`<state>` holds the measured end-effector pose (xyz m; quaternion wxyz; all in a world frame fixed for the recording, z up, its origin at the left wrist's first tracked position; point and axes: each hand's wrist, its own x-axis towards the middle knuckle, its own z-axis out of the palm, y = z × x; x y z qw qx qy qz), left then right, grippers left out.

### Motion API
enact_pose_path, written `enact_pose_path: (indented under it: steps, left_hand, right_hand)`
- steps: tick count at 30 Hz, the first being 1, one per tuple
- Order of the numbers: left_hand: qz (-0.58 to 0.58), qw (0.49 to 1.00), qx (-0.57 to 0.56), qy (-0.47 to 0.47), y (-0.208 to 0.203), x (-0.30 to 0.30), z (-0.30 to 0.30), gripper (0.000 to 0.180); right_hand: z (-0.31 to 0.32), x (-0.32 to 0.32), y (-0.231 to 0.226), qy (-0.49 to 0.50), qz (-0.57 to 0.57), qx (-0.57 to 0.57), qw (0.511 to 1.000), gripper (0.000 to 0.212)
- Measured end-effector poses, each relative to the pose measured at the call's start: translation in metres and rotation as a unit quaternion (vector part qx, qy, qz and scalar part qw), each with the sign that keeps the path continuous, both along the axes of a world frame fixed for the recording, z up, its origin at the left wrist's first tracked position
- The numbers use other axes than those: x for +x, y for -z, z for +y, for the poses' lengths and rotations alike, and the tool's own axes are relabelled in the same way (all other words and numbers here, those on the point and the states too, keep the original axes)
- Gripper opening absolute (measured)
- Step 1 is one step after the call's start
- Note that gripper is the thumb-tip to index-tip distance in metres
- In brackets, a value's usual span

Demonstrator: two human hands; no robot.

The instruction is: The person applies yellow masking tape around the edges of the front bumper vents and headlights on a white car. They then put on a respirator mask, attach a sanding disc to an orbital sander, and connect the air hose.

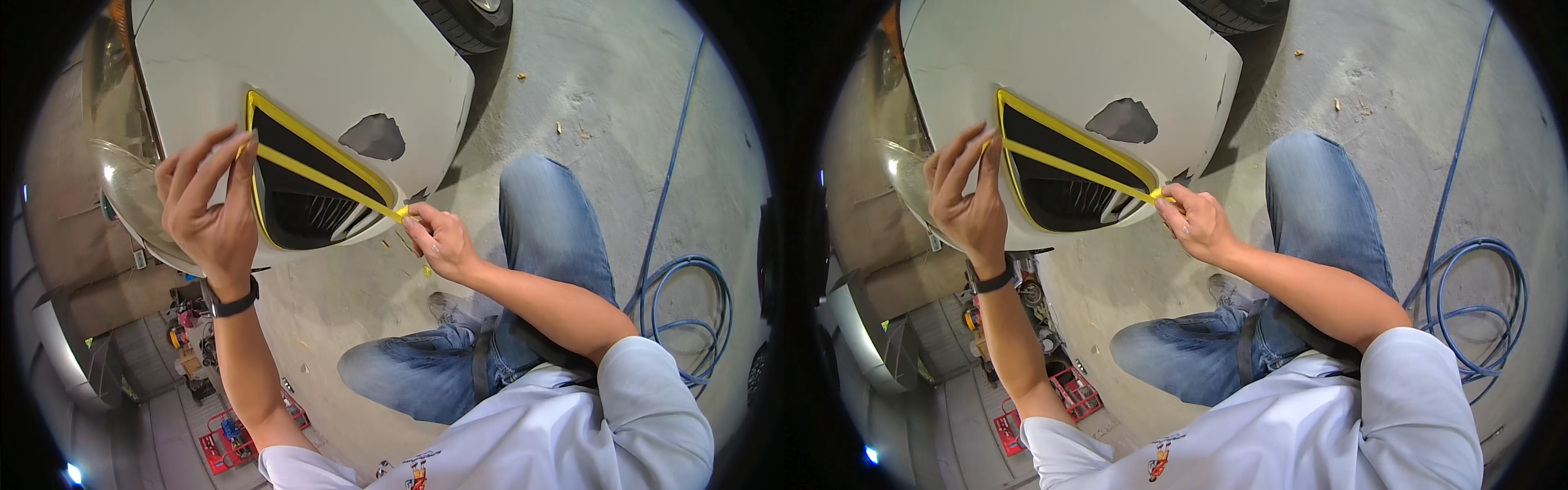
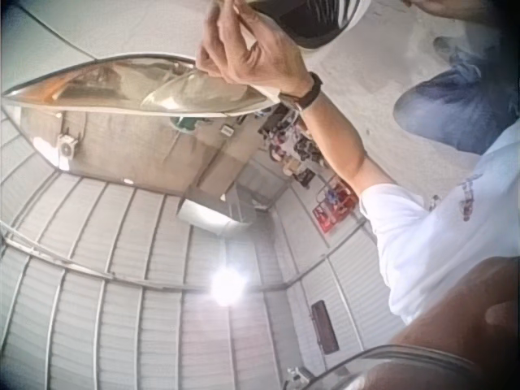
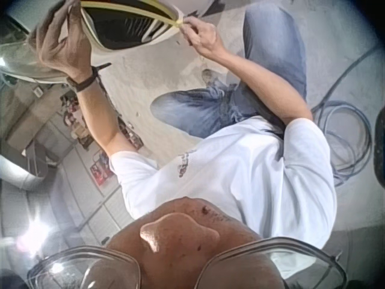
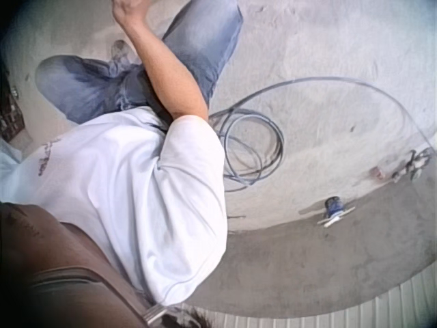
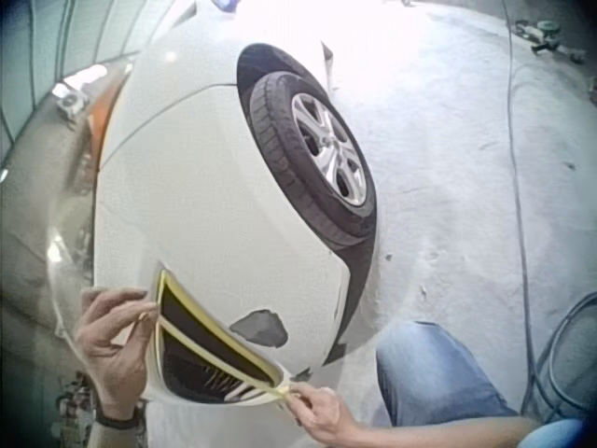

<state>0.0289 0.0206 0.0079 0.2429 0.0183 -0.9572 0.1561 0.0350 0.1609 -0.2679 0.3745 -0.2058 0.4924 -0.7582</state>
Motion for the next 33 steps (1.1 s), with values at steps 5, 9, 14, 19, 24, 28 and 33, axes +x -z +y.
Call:
enact_pose_path:
  steps: [5,9,14,19,24,28,33]
  left_hand:
    - [-0.006,0.999,-0.031,0.011,0.012,-0.018,-0.010,0.015]
    - [-0.017,0.997,-0.075,0.006,0.018,-0.019,-0.008,0.017]
    - [-0.016,0.996,-0.091,-0.003,0.019,-0.019,-0.010,0.019]
    - [-0.009,0.995,-0.101,-0.003,0.021,-0.018,-0.013,0.021]
    - [0.029,0.996,-0.078,0.022,0.029,-0.023,-0.012,0.036]
    - [0.120,0.991,-0.065,0.009,0.027,-0.029,-0.017,0.065]
    - [0.101,0.985,-0.132,-0.043,0.017,-0.032,-0.031,0.059]
  right_hand:
    - [-0.014,-0.005,0.000,-0.042,-0.049,0.050,0.997,0.033]
    - [-0.018,-0.008,0.003,-0.072,-0.040,0.078,0.994,0.040]
    - [-0.018,-0.009,0.003,-0.066,-0.048,0.082,0.993,0.039]
    - [-0.022,-0.012,0.002,-0.058,-0.031,0.081,0.995,0.039]
    - [-0.025,-0.011,0.002,-0.063,-0.034,0.077,0.994,0.038]
    - [-0.026,-0.011,0.001,-0.063,-0.040,0.078,0.994,0.040]
    - [-0.026,-0.011,0.002,-0.059,-0.035,0.074,0.995,0.041]
